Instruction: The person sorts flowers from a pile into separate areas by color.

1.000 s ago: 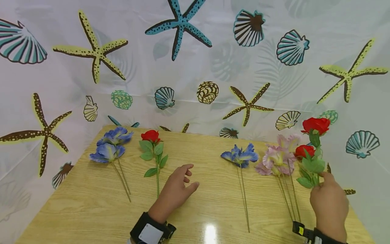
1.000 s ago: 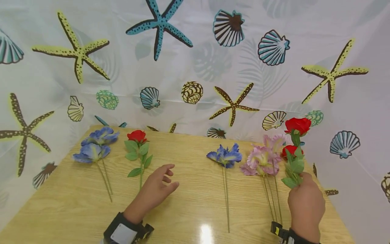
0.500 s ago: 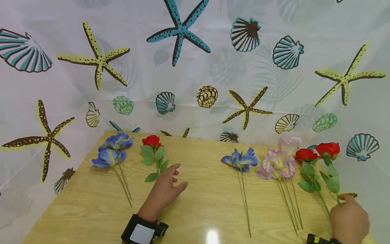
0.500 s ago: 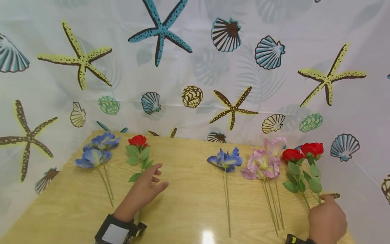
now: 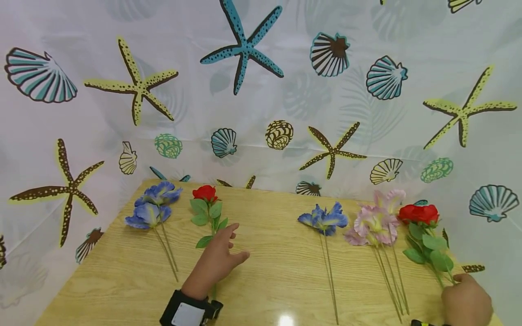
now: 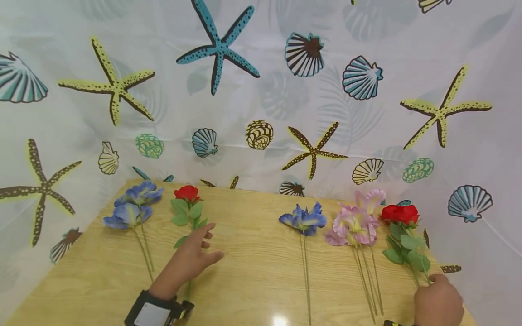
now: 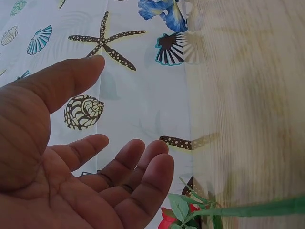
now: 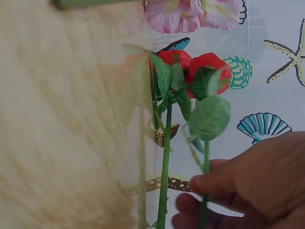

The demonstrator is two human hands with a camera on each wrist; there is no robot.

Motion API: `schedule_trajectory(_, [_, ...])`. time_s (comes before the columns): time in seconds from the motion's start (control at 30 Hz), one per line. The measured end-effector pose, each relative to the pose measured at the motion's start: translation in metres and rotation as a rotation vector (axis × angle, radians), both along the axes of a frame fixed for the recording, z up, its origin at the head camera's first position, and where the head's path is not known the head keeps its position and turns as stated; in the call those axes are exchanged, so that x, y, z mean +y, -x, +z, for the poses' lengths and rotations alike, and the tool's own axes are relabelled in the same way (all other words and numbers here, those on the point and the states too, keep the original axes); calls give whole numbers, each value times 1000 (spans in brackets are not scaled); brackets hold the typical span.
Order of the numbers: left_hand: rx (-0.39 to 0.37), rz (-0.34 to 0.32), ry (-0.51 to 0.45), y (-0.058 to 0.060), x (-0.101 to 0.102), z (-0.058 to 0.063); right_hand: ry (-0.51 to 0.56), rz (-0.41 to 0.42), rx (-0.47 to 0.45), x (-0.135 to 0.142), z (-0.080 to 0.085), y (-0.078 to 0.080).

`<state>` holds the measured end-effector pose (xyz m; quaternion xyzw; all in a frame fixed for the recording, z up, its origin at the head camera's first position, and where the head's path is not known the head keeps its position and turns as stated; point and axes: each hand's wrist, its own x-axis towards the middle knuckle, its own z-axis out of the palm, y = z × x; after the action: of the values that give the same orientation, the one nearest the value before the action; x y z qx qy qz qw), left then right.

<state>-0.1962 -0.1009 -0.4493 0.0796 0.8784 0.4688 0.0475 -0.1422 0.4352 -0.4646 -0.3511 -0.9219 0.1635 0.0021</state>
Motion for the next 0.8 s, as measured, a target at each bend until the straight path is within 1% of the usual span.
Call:
schedule_trajectory(0.03, [8,-1,19,0,-1,0,10,19,-20,1,-1,-1])
schedule_trajectory(0.1, [31,3,70,-1,-3,-1,22,49,-31,1,-2,-2])
schedule_trajectory(0.23, [89,18,212,-3,-8,-2,31,52,-33,1,-3,-3])
schedule_trajectory(0.37, [80,62,304,-4,-10,-4,27,45,-23,0,-2,-2])
schedule_trajectory(0.43, [74,96,341,-5,-12,-5,26,42,-21,0,-1,-1])
schedule_trajectory(0.57, [92,145,417,-6,-18,-5,25,22,-39,-2,2,1])
schedule_trajectory(0.7, [82,164,482,-8,-23,-4,38,-16,-67,-7,8,1])
schedule_trajectory(0.8, [60,160,506,-10,-26,-3,36,-15,-73,-14,14,0])
